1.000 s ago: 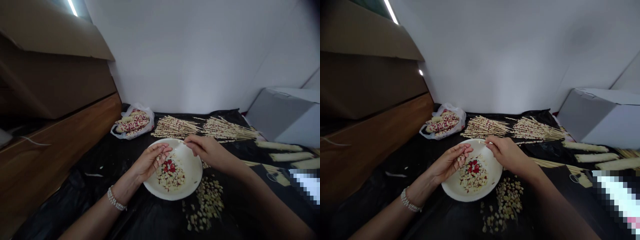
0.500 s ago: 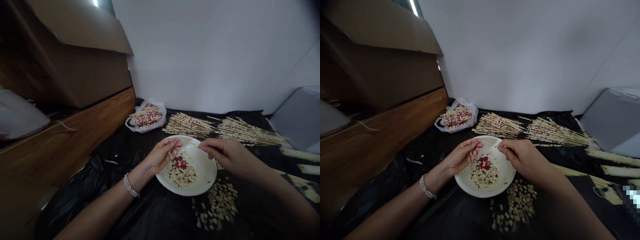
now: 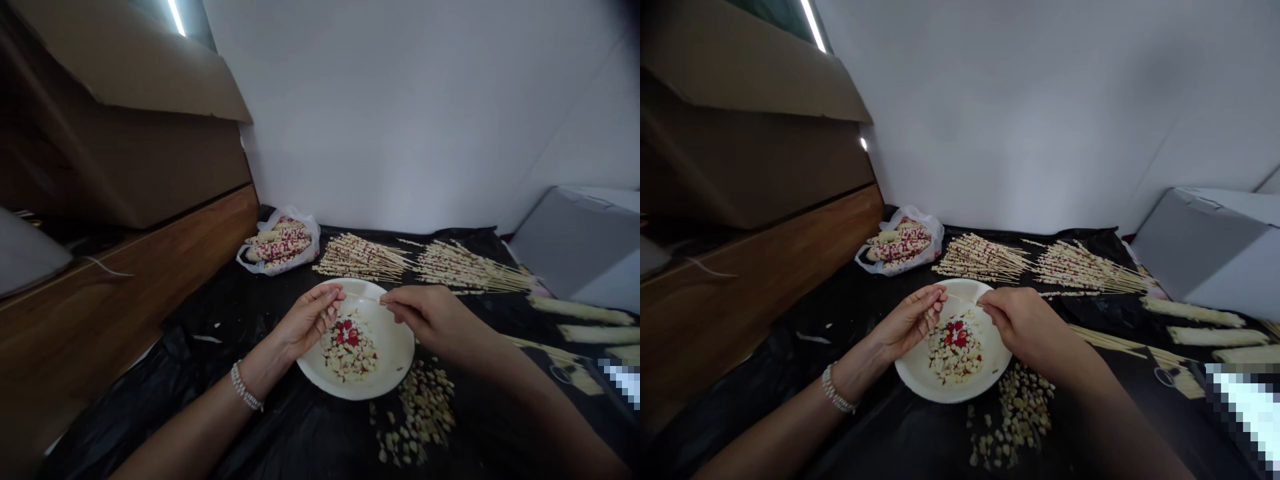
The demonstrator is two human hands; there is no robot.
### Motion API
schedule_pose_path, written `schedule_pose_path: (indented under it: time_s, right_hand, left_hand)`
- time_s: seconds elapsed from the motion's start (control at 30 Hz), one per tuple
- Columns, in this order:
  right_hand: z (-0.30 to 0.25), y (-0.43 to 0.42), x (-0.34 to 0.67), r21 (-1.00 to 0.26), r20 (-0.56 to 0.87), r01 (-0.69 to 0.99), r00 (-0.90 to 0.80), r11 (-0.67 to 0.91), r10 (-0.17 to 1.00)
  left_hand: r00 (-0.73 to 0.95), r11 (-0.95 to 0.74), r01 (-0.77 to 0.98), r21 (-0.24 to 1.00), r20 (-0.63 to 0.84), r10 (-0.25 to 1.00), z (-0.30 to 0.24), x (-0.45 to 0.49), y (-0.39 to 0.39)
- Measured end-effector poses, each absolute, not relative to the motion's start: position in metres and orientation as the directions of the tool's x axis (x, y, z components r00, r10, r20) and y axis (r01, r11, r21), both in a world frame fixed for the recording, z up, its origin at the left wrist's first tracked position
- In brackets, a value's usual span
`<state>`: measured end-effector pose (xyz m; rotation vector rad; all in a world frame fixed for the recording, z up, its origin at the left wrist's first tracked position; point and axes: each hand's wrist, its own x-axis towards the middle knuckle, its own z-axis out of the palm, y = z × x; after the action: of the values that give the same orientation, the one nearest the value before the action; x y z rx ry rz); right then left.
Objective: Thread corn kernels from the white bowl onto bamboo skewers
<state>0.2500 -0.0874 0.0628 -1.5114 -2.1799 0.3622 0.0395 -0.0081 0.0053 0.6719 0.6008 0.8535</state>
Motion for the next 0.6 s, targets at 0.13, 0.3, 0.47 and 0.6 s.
schedule_pose_path:
  time_s: [0.13,0.3,0.47,0.6]
  right_hand:
    - [0.058,-0.083,0.248,-0.471,0.202,0.822,-0.254,0.321,0.946]
    - [0.052,-0.079,0.251,-0.451,0.191,0.85,-0.207,0.272,0.96]
    - [0.048,-0.078,0.253,-0.447,0.19,0.847,-0.225,0.288,0.956]
    - [0.048,-0.08,0.255,-0.438,0.2,0.853,-0.216,0.284,0.956]
  left_hand:
    - [0.574,0.545,-0.486,0.684,-0.221,0.789,0.012,0.036,-0.005]
    - [0.647,0.637,-0.504,0.583,-0.233,0.726,0.038,0.016,0.021]
    - [0.577,0.545,-0.312,0.778,-0.301,0.759,0.067,-0.044,0.055]
    - [0.349,0.332,0.15,0.931,-0.364,0.863,0.073,-0.116,0.045]
